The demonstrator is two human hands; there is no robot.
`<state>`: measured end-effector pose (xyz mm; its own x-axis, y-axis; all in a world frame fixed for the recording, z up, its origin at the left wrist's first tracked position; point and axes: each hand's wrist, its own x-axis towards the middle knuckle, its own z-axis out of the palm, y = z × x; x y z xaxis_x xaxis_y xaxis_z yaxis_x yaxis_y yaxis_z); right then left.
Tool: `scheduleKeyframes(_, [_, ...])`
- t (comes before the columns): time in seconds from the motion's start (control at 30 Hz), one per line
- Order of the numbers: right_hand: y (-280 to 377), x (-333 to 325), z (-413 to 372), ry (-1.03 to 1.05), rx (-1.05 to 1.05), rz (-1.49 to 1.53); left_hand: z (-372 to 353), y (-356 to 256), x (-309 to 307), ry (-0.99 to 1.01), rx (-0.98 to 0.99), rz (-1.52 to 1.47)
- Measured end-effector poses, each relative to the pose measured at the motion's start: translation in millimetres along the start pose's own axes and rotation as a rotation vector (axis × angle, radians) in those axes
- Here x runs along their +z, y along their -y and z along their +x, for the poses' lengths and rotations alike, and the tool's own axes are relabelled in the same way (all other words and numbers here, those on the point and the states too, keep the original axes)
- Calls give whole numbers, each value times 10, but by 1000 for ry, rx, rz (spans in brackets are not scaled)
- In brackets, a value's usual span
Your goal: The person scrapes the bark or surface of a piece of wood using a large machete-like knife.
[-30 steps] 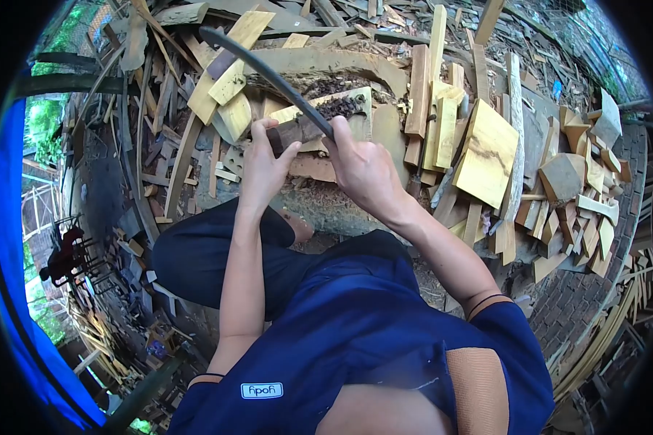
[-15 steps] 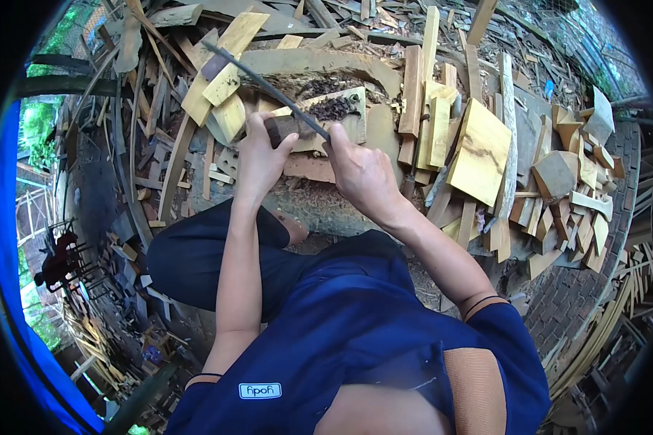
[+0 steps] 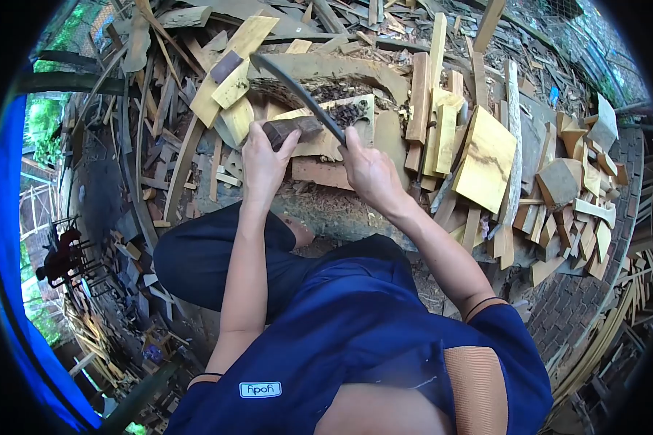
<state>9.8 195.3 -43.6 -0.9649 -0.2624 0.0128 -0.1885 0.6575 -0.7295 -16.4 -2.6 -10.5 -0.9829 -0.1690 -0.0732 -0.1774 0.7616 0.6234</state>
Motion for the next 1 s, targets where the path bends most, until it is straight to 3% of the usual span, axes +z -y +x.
scheduleKeyframes(0.07, [-166,176,-48,83,47,-52,50,214,114,-348,391,180])
scheduleKeyframes(0.13, [-308,273,-53,132,60,-78,78,219,121,-318,370,126])
scheduleKeyframes(0.2, [-361,328,-91,113,64,-25,67,236,156,-145,40,-171])
scheduleKeyframes(0.37, [-258,282,-75,131,80,-23,112,147,101,-213,37,-99])
scheduleKeyframes(0.47, [-291,297,-64,137,88,-6,84,115,-1,-168,205,122])
scheduleKeyframes(0.53, [-281,291,-80,131,82,4,46,122,-44,36,110,-75])
scheduleKeyframes(0.63, [-231,214,-34,137,80,0,39,108,-20,-63,85,-82])
scheduleKeyframes(0.87, [-154,146,112,111,23,-32,242,-75,-24,41,-8,90])
scheduleKeyframes(0.93, [45,-40,131,125,15,-20,273,-9,46,-60,146,216])
scheduleKeyframes(1.0, [276,-257,188,-64,-141,-2,256,-136,-3,-14,93,238])
